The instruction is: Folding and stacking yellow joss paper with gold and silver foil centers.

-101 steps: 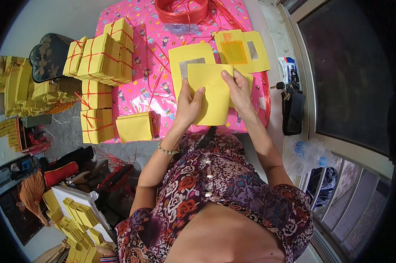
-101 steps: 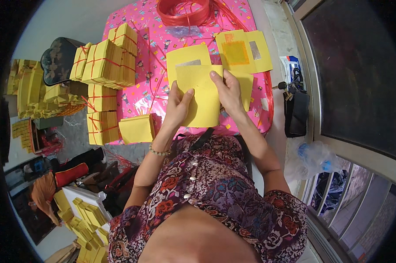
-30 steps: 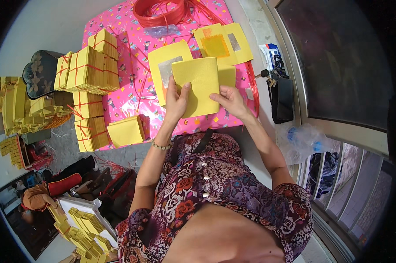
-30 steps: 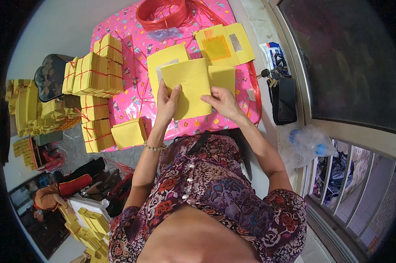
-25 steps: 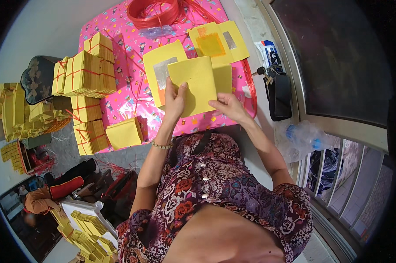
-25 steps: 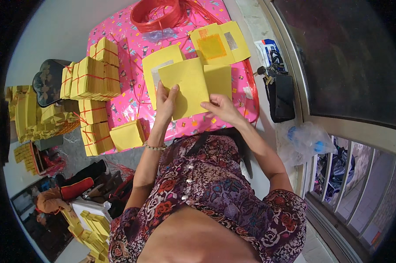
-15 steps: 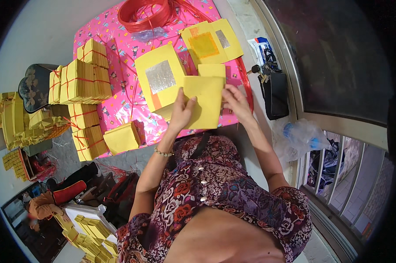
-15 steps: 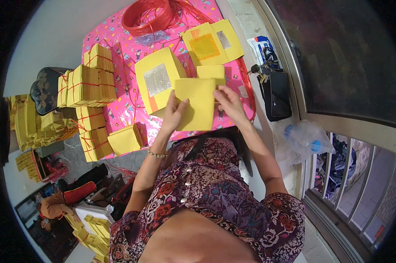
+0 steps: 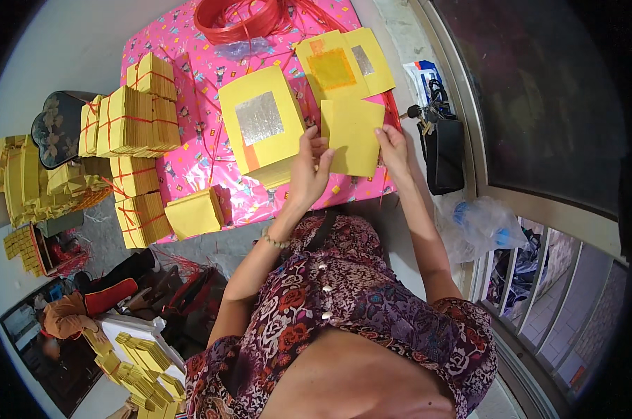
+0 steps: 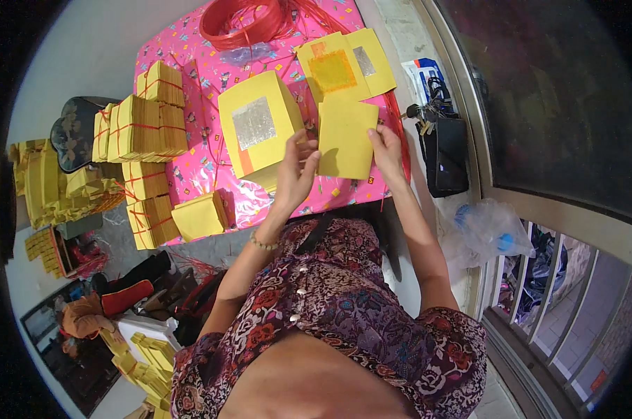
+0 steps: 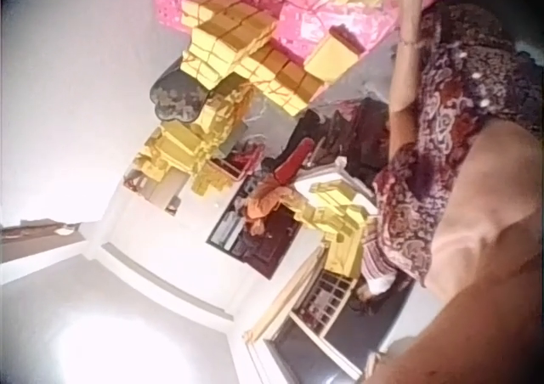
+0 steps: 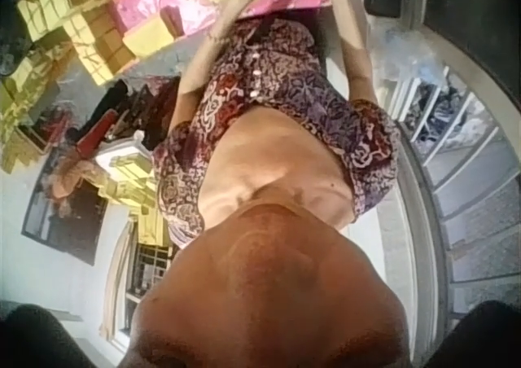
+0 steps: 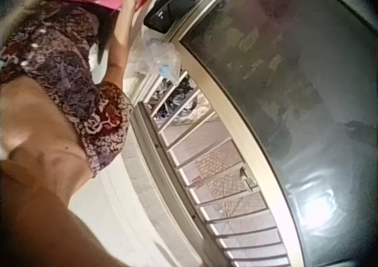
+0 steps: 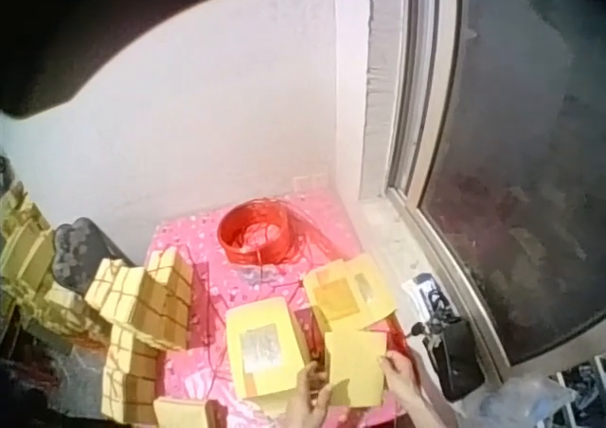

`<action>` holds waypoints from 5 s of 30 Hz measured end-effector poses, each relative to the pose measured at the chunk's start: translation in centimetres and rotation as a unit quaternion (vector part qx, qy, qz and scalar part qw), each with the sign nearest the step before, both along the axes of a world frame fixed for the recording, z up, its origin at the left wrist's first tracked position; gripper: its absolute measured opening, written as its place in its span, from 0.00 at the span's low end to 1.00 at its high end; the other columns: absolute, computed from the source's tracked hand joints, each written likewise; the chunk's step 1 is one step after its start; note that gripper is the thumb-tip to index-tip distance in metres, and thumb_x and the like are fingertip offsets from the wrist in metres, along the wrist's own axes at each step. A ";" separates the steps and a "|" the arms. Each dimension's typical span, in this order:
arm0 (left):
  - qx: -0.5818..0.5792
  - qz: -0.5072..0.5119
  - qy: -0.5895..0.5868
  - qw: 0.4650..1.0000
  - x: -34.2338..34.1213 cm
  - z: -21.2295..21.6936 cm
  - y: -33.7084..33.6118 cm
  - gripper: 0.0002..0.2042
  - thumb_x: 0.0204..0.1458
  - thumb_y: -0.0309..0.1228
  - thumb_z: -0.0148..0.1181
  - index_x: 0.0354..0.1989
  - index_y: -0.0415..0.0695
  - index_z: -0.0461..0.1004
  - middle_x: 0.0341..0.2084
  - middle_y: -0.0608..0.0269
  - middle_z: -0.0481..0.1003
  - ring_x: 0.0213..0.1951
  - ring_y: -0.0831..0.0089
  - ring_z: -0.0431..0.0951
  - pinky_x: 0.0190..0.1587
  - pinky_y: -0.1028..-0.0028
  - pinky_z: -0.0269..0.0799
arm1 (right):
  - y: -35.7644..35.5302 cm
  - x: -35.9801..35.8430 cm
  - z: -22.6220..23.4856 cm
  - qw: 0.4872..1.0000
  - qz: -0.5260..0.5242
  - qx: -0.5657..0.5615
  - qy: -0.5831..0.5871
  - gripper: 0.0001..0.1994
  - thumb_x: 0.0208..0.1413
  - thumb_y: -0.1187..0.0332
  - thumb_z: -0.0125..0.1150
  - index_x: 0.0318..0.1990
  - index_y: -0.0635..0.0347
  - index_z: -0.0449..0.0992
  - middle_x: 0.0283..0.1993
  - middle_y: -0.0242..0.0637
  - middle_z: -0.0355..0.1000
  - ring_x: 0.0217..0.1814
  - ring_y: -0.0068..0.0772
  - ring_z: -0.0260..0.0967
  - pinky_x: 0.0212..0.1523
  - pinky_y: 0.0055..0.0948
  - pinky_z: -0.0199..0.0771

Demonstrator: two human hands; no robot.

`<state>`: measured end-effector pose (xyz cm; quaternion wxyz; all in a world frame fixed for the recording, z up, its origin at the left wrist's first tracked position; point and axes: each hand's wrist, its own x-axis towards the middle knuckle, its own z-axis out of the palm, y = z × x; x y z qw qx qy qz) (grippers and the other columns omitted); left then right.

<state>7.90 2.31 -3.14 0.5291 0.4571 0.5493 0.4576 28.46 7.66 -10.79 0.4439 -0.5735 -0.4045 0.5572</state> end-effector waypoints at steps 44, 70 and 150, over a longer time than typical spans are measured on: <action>0.108 -0.029 0.328 0.938 -14.4 -3.2 -1.1 0.06 0.47 0.33 0.64 0.29 0.43 0.80 0.27 0.65 0.78 0.34 0.70 0.70 0.35 0.69 0.69 | 1.8 -10.9 5.5 0.746 0.366 0.428 -0.354 0.13 0.45 0.63 0.67 0.37 0.56 0.75 0.38 0.32 0.69 0.43 0.37 0.66 0.43 0.33 0.69; 0.029 -0.042 0.181 0.982 -14.2 -4.1 0.6 0.07 0.48 0.30 0.63 0.26 0.39 0.80 0.21 0.62 0.78 0.24 0.79 0.74 0.29 0.74 0.68 | 2.2 -10.5 5.3 0.786 0.361 0.361 -0.349 0.07 0.49 0.64 0.64 0.31 0.55 0.82 0.34 0.33 0.71 0.41 0.33 0.68 0.41 0.31 0.70; 0.122 0.046 -0.173 0.976 -5.6 7.0 -1.0 0.24 0.58 0.25 0.51 0.61 0.39 0.52 0.54 0.56 0.65 0.55 0.72 0.66 0.56 0.72 0.62 | -1.6 -11.3 13.6 0.951 0.234 0.158 0.124 0.22 0.54 0.72 0.61 0.55 0.66 0.62 0.48 0.38 0.70 0.50 0.25 0.68 0.50 0.27 0.69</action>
